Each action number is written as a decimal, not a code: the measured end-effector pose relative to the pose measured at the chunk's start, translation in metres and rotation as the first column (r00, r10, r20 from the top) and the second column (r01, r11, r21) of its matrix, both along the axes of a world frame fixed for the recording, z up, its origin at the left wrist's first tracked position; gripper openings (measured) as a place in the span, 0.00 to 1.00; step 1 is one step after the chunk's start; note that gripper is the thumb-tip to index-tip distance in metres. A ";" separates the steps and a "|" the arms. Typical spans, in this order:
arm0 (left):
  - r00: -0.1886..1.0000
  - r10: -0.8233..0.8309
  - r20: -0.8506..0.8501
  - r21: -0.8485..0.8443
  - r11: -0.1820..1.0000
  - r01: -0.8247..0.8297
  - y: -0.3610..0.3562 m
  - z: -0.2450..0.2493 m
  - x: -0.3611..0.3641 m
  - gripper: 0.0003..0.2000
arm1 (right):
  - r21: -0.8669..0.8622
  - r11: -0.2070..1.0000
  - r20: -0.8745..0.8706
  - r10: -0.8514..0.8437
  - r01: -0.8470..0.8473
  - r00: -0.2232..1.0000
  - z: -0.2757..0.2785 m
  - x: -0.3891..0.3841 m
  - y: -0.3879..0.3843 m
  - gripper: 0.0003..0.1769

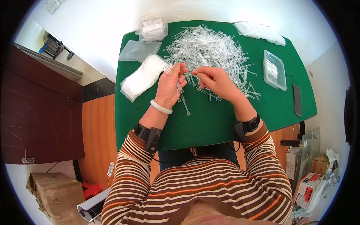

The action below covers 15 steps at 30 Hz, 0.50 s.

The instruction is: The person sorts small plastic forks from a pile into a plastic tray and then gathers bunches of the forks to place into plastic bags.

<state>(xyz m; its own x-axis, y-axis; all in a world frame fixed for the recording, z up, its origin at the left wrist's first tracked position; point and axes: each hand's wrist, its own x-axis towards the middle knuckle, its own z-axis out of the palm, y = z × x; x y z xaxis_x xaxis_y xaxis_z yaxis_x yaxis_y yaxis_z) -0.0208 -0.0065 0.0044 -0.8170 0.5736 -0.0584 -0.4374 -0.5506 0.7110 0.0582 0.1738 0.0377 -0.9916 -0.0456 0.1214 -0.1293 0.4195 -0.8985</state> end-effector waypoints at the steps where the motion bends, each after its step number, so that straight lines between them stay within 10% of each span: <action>1: 0.999 0.024 0.024 -0.015 1.000 -0.024 0.000 0.001 0.000 0.12 | 0.103 0.991 -0.105 -0.070 0.080 0.992 -0.001 0.000 -0.001 0.11; 9: 0.999 -0.027 -0.034 -0.112 0.993 0.023 0.001 0.007 0.005 0.09 | 0.418 0.902 -0.234 -0.004 0.105 0.972 0.001 0.004 -0.003 0.11; 15: 0.980 -0.068 -0.186 -0.273 0.962 0.015 -0.002 0.009 0.004 0.09 | 0.347 0.936 -0.217 0.014 0.064 0.976 0.003 0.004 0.005 0.10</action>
<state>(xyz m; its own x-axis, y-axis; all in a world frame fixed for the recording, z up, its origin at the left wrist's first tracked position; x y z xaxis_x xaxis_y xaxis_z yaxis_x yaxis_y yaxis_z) -0.0167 -0.0083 0.0132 -0.8036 0.5921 -0.0600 -0.2969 -0.3113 0.9028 0.0619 0.1790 0.0406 -0.9453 -0.0996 0.3105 -0.2868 0.7071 -0.6463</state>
